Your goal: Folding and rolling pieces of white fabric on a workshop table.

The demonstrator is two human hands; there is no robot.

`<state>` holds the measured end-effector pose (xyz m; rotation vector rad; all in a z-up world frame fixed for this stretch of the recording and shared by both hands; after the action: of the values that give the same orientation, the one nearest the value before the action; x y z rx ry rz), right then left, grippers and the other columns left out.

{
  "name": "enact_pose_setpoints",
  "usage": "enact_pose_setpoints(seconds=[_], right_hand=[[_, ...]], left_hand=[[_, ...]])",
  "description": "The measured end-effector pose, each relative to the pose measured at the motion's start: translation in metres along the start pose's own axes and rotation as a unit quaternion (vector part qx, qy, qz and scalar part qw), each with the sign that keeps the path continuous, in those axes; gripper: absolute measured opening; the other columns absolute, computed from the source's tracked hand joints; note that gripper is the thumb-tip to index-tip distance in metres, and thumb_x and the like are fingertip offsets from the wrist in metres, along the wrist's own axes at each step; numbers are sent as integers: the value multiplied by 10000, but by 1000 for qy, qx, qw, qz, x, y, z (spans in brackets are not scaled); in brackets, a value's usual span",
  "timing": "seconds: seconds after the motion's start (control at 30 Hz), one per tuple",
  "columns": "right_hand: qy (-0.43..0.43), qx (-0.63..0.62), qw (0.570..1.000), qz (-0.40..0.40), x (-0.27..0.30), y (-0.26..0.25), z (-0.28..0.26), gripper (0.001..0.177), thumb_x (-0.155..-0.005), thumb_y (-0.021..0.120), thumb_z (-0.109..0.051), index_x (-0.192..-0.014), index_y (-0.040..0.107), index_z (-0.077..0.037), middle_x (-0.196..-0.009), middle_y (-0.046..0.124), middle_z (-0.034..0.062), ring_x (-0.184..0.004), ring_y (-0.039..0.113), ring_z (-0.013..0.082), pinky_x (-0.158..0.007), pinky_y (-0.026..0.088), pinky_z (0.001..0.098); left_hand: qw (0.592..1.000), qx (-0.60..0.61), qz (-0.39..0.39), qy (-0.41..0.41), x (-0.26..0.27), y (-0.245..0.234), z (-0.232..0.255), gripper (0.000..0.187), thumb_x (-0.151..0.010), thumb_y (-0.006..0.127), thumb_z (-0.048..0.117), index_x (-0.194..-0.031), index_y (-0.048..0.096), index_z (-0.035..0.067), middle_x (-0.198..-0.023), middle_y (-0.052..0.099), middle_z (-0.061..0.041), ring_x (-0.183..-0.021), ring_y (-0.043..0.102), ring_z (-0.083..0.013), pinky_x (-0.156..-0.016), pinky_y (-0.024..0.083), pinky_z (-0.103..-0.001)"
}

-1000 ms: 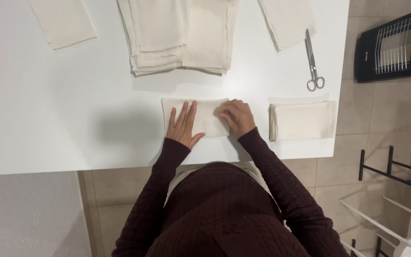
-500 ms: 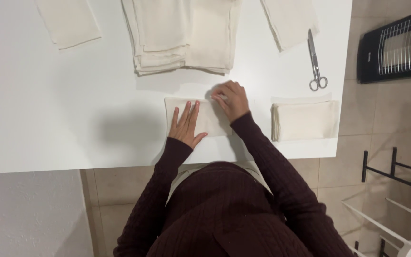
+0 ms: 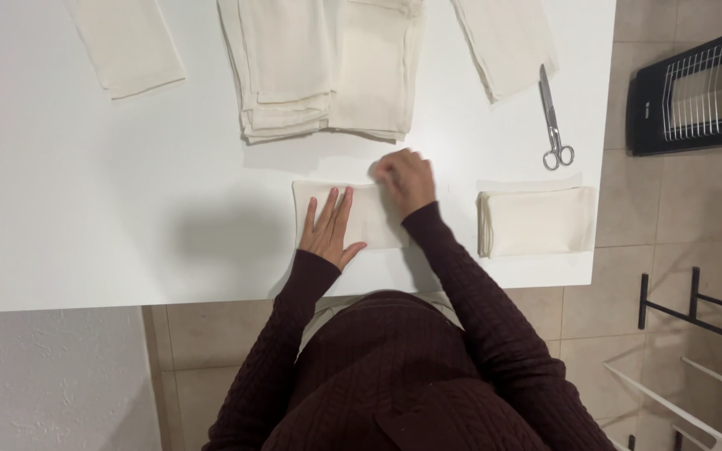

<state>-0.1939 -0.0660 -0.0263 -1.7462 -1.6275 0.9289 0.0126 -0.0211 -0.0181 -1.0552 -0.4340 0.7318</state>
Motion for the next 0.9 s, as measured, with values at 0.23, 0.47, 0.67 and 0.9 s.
enact_pose_setpoints(seconds=[0.23,0.47,0.67,0.9], right_hand=[[-47,99,986,122,6,-37,-7,348,-1096,472,-402,-1257,640,-143,-1257,614,73,-1128,598,286,-919,481,422],[-141,175,974,26,53,-10,-41,690,-1053,456,-531,-1557,407,-63,-1577,443,172,-1492,369,291,-1260,97,522],[30,105,994,-12,61,-13,19,737,-952,687,-443,-1565,398,-152,-1310,590,71,-1310,485,319,-1073,385,478],[-2,-1,1000,-23,64,-10,-25,308,-860,746,-410,-1008,637,-164,-1015,497,60,-946,533,313,-830,461,457]], left_hand=[[1000,0,-5,-2,0,0,1,981,-982,577,520,-1633,28,31,-1671,267,-161,-1576,106,-297,-1253,-42,-546],[1000,9,5,4,0,9,-4,1009,-952,618,520,-1629,55,27,-1659,286,-174,-1569,124,-313,-1259,16,-559],[988,66,133,-36,-3,-22,-6,905,-901,724,433,-1600,305,40,-1653,328,-155,-1534,270,-325,-1265,135,-514],[976,47,155,-144,-8,-53,-46,889,-855,800,328,-1585,355,81,-1575,377,-119,-1425,350,-342,-1218,261,-492]])
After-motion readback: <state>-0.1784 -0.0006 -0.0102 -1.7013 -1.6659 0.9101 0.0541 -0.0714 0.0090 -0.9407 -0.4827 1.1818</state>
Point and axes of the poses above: each hand's wrist, its own x-axis away from the middle knuckle, its own y-axis out of the palm, z = x × y, the point moved 4 cm from there along -x, towards the middle knuckle
